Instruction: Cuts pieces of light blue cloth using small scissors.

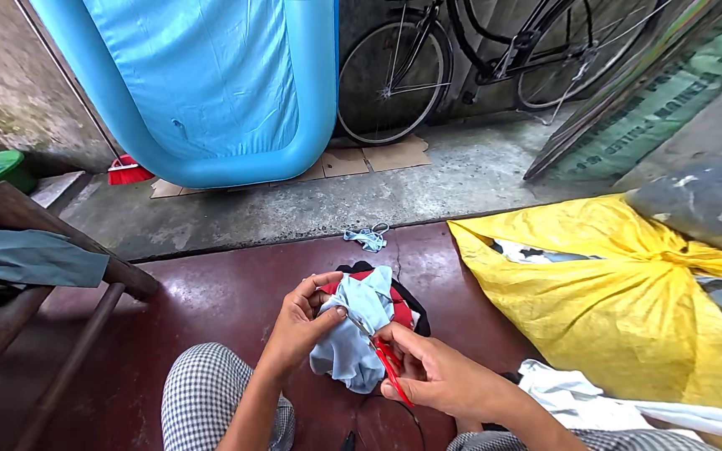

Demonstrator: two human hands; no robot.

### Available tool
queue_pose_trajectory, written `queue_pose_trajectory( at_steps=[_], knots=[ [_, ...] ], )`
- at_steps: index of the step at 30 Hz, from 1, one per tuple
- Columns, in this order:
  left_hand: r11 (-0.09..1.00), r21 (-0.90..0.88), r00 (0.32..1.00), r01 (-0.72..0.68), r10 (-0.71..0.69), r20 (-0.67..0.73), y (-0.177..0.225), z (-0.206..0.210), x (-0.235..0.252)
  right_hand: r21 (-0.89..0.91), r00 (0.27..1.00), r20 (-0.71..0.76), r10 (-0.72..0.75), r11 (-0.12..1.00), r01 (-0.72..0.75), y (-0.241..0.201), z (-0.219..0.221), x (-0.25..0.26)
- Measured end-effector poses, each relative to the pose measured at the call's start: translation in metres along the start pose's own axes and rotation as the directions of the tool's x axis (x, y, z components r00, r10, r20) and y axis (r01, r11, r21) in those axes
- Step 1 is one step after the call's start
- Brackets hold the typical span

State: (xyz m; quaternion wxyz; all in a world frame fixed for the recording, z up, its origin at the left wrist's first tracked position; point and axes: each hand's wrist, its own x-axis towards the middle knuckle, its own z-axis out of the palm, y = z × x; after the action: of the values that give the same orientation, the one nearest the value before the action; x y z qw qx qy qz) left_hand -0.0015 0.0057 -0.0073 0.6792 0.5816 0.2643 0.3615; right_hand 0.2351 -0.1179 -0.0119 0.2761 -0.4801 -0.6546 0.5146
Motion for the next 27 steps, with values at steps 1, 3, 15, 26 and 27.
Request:
queue_pose_trajectory(
  at_steps=[1,3,15,26,27],
  knots=[
    [1.000,0.009,1.000,-0.001,0.001,0.002,0.0005,0.0001,0.0000,-0.015,1.000,-0.005,0.002,1.000,-0.002,-0.0003,-0.0002,-0.0004],
    [0.999,0.032,1.000,-0.001,0.001,0.003,0.0012,0.0011,0.0002,-0.053,1.000,-0.023,0.004,0.999,-0.006,-0.0004,-0.0003,-0.0010],
    [0.998,0.059,0.998,-0.036,0.039,-0.058,0.0022,-0.0007,0.0004,-0.070,0.992,-0.122,0.035,0.997,-0.044,-0.0001,0.0002,-0.0004],
    [0.993,0.111,0.996,-0.049,0.056,-0.066,-0.0006,0.0018,0.0003,-0.138,0.994,-0.088,0.065,0.987,-0.077,-0.0025,0.0040,0.0034],
    [0.991,0.120,0.997,-0.049,0.057,-0.058,-0.0011,0.0015,0.0003,-0.143,0.994,-0.089,0.067,0.986,-0.080,-0.0024,0.0043,0.0039]
  ],
)
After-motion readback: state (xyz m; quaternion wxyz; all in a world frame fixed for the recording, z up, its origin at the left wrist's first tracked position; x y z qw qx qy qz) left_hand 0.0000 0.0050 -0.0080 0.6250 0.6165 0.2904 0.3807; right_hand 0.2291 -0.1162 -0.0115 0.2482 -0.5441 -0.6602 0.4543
